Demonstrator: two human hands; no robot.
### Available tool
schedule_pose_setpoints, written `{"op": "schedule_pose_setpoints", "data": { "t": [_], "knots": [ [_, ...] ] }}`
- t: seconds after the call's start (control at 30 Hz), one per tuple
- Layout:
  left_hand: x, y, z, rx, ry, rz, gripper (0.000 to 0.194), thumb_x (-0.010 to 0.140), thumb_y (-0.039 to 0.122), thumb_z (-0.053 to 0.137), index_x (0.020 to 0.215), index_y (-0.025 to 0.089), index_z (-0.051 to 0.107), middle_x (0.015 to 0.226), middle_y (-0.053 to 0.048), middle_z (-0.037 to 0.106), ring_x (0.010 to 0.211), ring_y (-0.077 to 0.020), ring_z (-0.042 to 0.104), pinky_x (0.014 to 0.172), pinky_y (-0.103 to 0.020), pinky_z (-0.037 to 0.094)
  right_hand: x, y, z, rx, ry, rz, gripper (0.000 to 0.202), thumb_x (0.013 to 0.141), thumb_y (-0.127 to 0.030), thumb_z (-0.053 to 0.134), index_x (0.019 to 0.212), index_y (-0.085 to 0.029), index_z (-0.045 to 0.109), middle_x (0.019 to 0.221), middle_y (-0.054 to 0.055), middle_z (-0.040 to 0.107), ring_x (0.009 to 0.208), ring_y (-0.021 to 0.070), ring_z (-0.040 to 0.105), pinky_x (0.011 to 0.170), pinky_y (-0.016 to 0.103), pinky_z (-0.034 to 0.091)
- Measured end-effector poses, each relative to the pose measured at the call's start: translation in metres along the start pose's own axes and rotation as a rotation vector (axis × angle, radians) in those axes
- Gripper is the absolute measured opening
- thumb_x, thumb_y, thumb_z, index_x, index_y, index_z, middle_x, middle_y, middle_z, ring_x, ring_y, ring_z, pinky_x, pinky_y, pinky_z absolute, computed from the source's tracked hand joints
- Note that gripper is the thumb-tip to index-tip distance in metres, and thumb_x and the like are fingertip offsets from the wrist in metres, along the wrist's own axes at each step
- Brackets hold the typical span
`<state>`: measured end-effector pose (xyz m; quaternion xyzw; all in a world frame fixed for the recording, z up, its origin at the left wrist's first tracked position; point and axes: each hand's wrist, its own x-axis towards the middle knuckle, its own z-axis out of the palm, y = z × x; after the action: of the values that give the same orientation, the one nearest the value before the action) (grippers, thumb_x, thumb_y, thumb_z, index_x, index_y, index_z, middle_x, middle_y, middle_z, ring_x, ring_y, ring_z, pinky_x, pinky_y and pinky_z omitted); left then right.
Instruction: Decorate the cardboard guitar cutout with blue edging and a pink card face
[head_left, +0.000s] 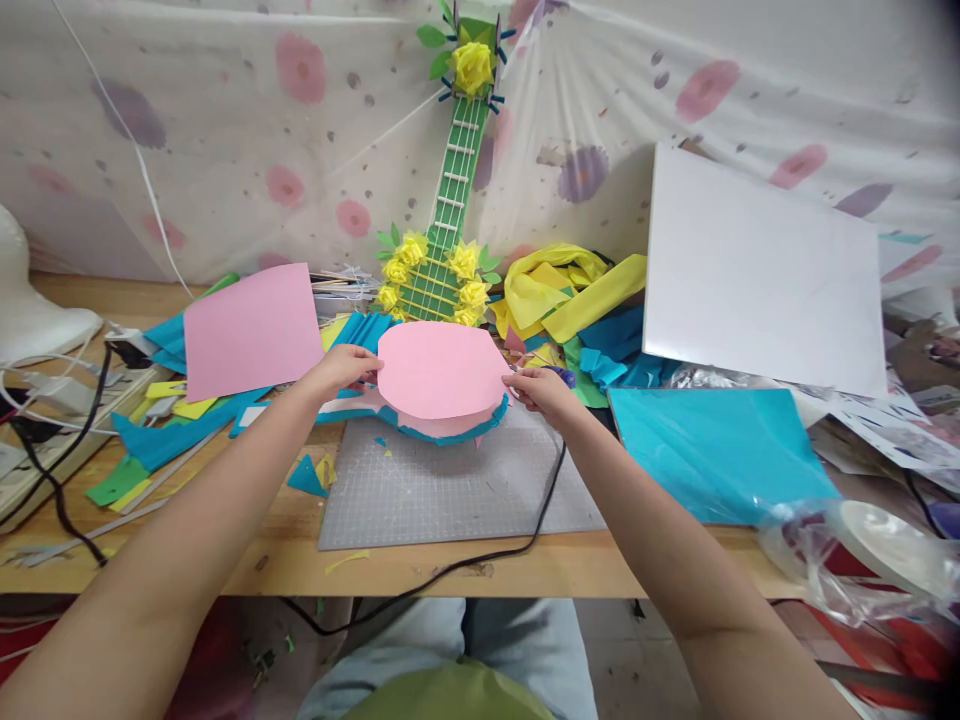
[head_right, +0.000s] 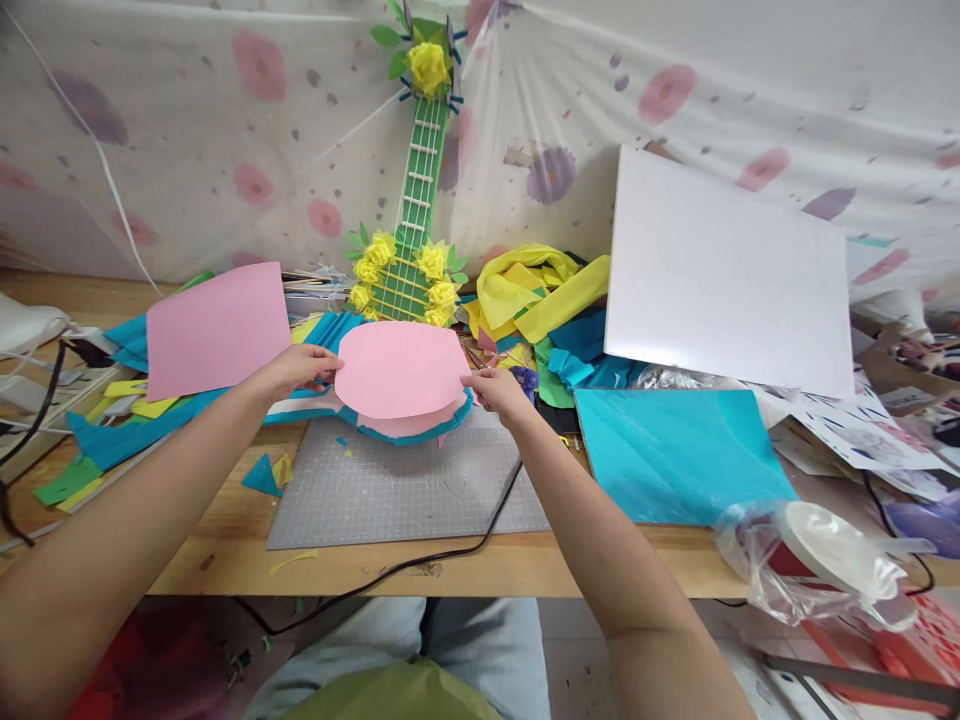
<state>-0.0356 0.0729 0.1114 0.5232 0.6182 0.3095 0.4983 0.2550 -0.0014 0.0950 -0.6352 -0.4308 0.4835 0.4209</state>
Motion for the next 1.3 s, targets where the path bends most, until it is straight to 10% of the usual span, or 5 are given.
{"op": "schedule_pose_setpoints", "data": {
  "t": [0.3,1.3],
  "knots": [
    [0.007,-0.014,-0.002,0.277,-0.034,0.043,0.021,0.054,0.028,0.071,0.044,0.016,0.057,0.043,0.0,0.049,0.04,-0.0084,0.037,0.041,-0.022,0.026,-0.002,0.015,0.003,-0.03,-0.009,0.063,0.023,0.063,-0.025,0.063,0.056,-0.018,0.043,0.041,-0.008,0.033,0.037,0.0032,0.024,0.038,0.02,0.013],
    [0.029,-0.029,0.01,0.548,0.042,0.121,0.024,0.053,0.035,0.071,0.042,0.019,0.058,0.049,-0.002,0.054,0.049,-0.0156,0.046,0.047,-0.025,0.027,-0.001,0.025,0.001,-0.267,0.122,0.002,0.021,0.066,-0.031,0.06,0.059,-0.017,0.045,0.04,-0.008,0.034,0.037,0.0041,0.028,0.038,0.019,0.018]
  ]
}}
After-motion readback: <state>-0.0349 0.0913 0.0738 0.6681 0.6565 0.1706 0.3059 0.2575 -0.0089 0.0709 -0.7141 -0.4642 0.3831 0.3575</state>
